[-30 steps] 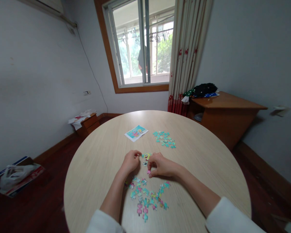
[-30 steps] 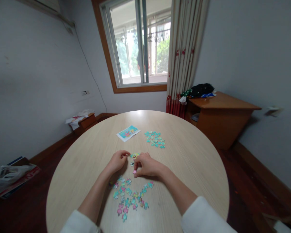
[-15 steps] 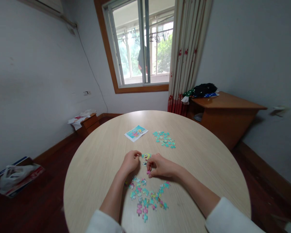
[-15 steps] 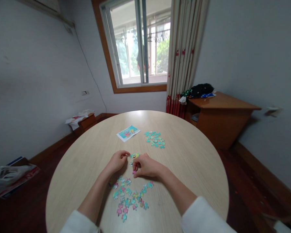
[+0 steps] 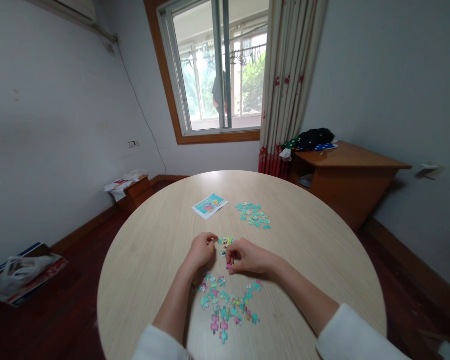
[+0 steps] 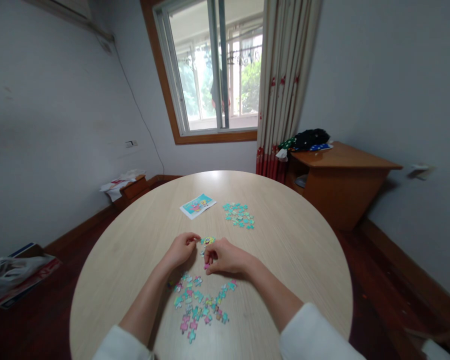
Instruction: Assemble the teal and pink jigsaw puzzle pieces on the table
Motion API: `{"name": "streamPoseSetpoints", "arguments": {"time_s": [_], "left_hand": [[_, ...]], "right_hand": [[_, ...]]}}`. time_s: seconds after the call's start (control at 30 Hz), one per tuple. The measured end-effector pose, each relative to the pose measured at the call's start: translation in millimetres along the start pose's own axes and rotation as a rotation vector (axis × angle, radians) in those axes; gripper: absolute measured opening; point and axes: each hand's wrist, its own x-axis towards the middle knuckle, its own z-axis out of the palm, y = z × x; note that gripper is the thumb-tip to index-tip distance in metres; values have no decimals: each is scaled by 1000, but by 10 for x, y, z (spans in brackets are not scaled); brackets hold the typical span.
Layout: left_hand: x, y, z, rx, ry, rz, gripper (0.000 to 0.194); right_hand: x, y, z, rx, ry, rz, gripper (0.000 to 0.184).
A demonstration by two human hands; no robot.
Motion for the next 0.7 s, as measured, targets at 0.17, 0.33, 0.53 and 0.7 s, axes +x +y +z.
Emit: {"name": "streamPoseSetpoints", "arguments": {"time_s": [0.17, 0.33, 0.53, 0.7], "left_hand": [[2, 3, 0, 3, -8, 3, 28], [5, -14, 11, 6, 4, 8, 28], [-9, 31, -11, -11, 12, 11, 26], [-19, 140, -70, -103, 148, 56, 25]], "right_hand": [[-2, -19, 11, 89, 26, 29, 6], [41, 89, 32, 133, 141, 28, 5], [121, 206, 27, 175, 300, 34, 11], [134, 161, 1, 215, 361, 45, 12]]}}
